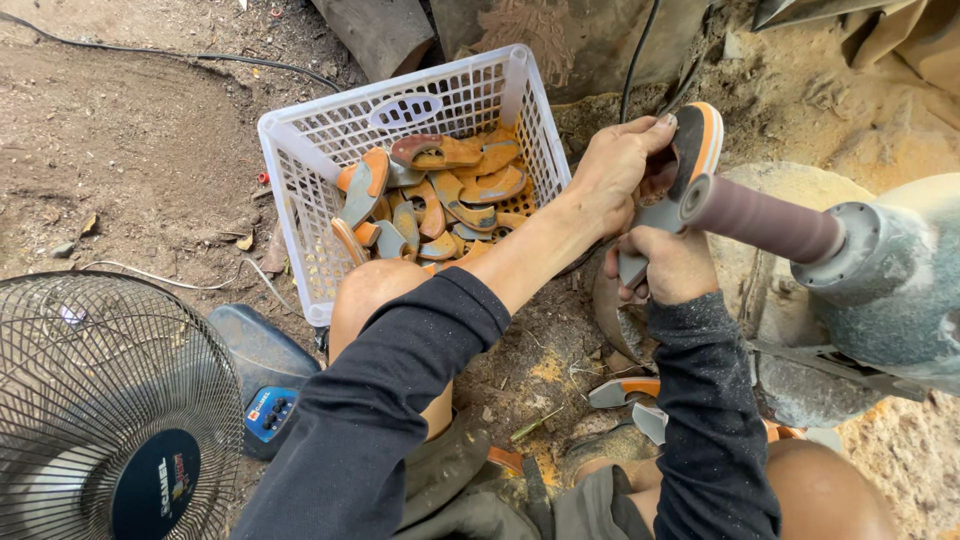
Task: The person sits on the ground and uses a rotating sanding machine to smooth the edges of orange and grey sandal soles. They pick up soles from a white basket, press them against the spinning drum, and place them back into the basket.
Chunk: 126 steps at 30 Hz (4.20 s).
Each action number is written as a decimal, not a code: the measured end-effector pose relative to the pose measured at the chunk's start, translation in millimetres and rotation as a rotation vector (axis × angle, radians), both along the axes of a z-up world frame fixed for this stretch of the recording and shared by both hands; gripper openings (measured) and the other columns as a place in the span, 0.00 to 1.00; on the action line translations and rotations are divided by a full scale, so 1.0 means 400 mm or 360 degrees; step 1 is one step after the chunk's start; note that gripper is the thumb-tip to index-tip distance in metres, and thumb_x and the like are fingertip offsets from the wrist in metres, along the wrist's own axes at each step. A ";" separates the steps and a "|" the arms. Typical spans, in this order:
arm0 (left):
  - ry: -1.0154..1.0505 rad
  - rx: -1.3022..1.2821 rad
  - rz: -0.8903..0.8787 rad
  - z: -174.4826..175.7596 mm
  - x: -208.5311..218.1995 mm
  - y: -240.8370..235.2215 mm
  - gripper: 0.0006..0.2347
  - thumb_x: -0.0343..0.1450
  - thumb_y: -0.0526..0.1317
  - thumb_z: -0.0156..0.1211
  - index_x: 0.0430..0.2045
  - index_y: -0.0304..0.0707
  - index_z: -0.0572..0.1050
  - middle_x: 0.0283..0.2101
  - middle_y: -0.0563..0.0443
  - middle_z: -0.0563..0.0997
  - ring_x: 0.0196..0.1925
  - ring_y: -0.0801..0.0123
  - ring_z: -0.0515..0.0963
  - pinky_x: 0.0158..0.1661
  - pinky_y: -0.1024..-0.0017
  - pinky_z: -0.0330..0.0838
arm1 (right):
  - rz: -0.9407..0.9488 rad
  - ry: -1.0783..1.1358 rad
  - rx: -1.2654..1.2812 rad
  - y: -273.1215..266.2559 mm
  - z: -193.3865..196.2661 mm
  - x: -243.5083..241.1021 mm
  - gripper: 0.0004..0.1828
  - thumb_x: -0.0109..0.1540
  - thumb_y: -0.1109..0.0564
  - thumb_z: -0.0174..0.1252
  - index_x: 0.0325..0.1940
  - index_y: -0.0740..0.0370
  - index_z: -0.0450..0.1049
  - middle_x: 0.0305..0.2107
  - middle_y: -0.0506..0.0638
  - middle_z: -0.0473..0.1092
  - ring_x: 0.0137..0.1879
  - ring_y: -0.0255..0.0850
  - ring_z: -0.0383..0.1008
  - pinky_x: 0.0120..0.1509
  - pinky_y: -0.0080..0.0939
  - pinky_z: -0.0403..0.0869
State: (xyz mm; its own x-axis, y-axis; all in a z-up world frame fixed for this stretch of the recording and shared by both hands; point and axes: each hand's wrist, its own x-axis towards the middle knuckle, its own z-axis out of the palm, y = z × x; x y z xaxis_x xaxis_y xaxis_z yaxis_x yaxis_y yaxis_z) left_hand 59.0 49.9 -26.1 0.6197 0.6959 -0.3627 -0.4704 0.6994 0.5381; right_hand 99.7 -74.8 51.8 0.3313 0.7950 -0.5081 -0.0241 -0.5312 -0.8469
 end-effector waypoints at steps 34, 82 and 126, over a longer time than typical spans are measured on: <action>0.0311 0.0999 -0.0953 0.183 -0.251 -0.115 0.14 0.75 0.38 0.59 0.51 0.26 0.76 0.37 0.55 0.83 0.36 0.79 0.78 0.37 0.77 0.75 | 0.0220 0.0588 0.0936 -0.160 -0.124 -0.208 0.18 0.71 0.52 0.55 0.59 0.68 0.71 0.41 0.57 0.78 0.45 0.42 0.80 0.46 0.40 0.78; 0.0117 0.0473 -0.0211 0.102 -0.089 -0.008 0.10 0.78 0.37 0.50 0.34 0.27 0.75 0.29 0.48 0.80 0.26 0.74 0.79 0.30 0.76 0.77 | -0.0023 0.0916 0.0417 -0.019 -0.068 -0.014 0.08 0.63 0.62 0.50 0.37 0.73 0.69 0.22 0.59 0.72 0.19 0.43 0.69 0.19 0.34 0.64; -0.0550 0.0331 -0.0912 0.116 -0.257 -0.159 0.16 0.79 0.35 0.53 0.63 0.37 0.67 0.59 0.47 0.79 0.62 0.60 0.79 0.63 0.57 0.74 | 0.0076 0.0638 0.0381 -0.304 -0.183 0.142 0.28 0.61 0.42 0.63 0.58 0.60 0.69 0.23 0.53 0.73 0.22 0.36 0.70 0.25 0.33 0.69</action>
